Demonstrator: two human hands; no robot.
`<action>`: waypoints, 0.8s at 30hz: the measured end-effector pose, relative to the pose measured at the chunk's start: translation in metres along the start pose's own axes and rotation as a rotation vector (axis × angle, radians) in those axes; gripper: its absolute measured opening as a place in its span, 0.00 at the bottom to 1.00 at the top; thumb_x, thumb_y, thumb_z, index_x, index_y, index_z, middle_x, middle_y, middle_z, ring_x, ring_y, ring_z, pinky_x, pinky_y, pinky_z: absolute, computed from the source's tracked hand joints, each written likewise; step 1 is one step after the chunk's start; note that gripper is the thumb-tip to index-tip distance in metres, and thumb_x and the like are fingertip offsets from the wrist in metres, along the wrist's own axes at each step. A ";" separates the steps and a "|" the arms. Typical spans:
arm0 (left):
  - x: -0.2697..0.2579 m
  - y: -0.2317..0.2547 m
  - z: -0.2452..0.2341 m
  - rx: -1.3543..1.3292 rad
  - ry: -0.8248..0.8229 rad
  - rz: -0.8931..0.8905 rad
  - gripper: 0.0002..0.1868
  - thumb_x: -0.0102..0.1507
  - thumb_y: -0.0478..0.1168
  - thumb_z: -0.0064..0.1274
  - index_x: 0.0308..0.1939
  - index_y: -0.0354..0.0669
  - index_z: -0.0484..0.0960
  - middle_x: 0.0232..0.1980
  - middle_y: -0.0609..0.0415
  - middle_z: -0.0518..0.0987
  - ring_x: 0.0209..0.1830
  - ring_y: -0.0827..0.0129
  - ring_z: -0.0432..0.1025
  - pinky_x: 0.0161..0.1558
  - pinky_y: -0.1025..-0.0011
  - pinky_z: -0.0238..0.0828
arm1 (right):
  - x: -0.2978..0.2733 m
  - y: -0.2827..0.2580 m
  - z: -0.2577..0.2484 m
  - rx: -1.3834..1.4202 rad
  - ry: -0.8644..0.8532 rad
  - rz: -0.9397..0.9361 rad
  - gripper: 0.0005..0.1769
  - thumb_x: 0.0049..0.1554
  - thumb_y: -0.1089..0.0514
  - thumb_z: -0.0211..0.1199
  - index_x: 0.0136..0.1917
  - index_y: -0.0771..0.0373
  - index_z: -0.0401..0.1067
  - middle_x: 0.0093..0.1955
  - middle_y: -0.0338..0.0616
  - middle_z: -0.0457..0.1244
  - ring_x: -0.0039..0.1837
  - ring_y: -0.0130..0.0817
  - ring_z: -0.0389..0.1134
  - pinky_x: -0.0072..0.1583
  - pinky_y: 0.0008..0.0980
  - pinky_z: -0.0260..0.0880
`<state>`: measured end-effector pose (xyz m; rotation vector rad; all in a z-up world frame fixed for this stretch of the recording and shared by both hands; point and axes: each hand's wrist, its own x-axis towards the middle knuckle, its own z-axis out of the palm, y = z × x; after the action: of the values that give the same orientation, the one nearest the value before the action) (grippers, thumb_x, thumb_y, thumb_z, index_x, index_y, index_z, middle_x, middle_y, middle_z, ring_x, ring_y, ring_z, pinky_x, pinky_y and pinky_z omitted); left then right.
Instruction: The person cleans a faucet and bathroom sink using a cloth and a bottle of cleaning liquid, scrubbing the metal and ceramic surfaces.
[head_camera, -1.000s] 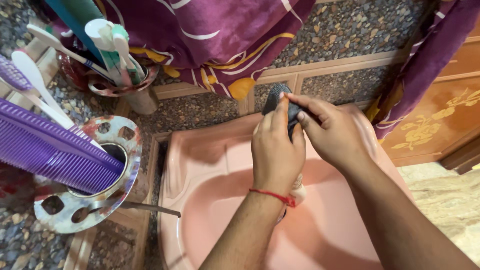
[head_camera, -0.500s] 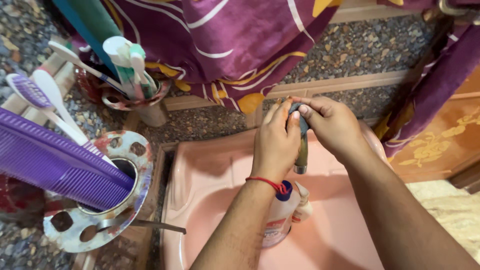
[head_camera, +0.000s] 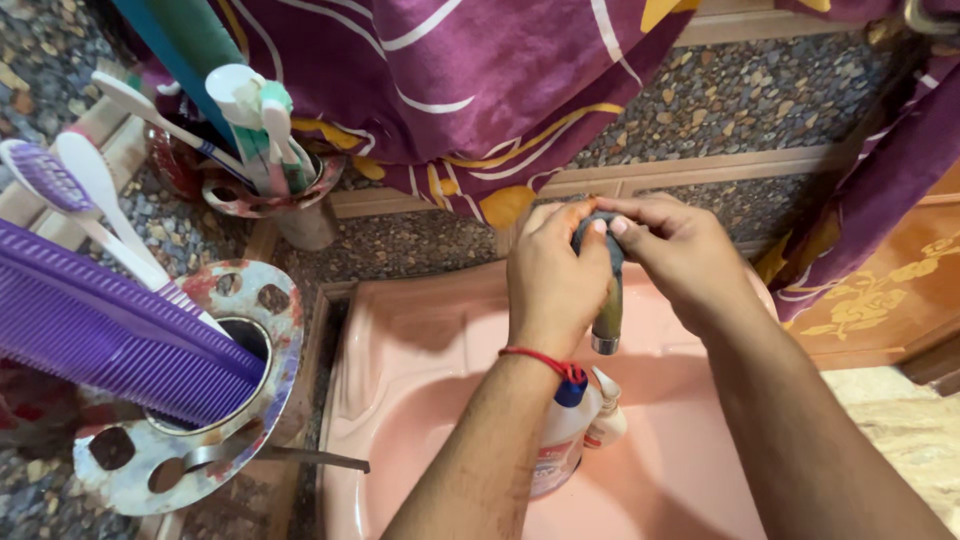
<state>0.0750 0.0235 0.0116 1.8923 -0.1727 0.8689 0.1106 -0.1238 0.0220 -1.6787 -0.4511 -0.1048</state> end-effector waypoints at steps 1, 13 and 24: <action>-0.003 0.000 0.000 -0.028 0.000 -0.019 0.15 0.63 0.41 0.53 0.50 0.39 0.86 0.50 0.46 0.83 0.52 0.54 0.76 0.55 0.63 0.72 | -0.003 -0.004 -0.001 -0.009 -0.012 -0.006 0.18 0.61 0.62 0.61 0.64 0.69 0.76 0.54 0.37 0.69 0.55 0.26 0.70 0.59 0.28 0.71; 0.028 -0.013 0.005 -0.192 -0.235 -0.553 0.17 0.68 0.47 0.49 0.54 0.45 0.85 0.39 0.45 0.83 0.34 0.52 0.79 0.40 0.59 0.75 | 0.029 0.028 0.006 0.227 0.029 0.212 0.15 0.66 0.58 0.56 0.59 0.70 0.76 0.47 0.42 0.70 0.46 0.28 0.71 0.52 0.29 0.73; 0.014 -0.104 0.046 -0.193 -0.314 -0.625 0.21 0.73 0.50 0.41 0.52 0.41 0.85 0.33 0.47 0.81 0.29 0.63 0.76 0.37 0.64 0.71 | 0.035 0.076 0.023 0.082 0.120 0.320 0.11 0.60 0.61 0.62 0.54 0.68 0.78 0.44 0.43 0.71 0.42 0.28 0.72 0.45 0.30 0.75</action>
<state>0.1572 0.0393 -0.0666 1.7364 0.1400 0.1266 0.1656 -0.1002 -0.0412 -1.6333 -0.0927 0.0475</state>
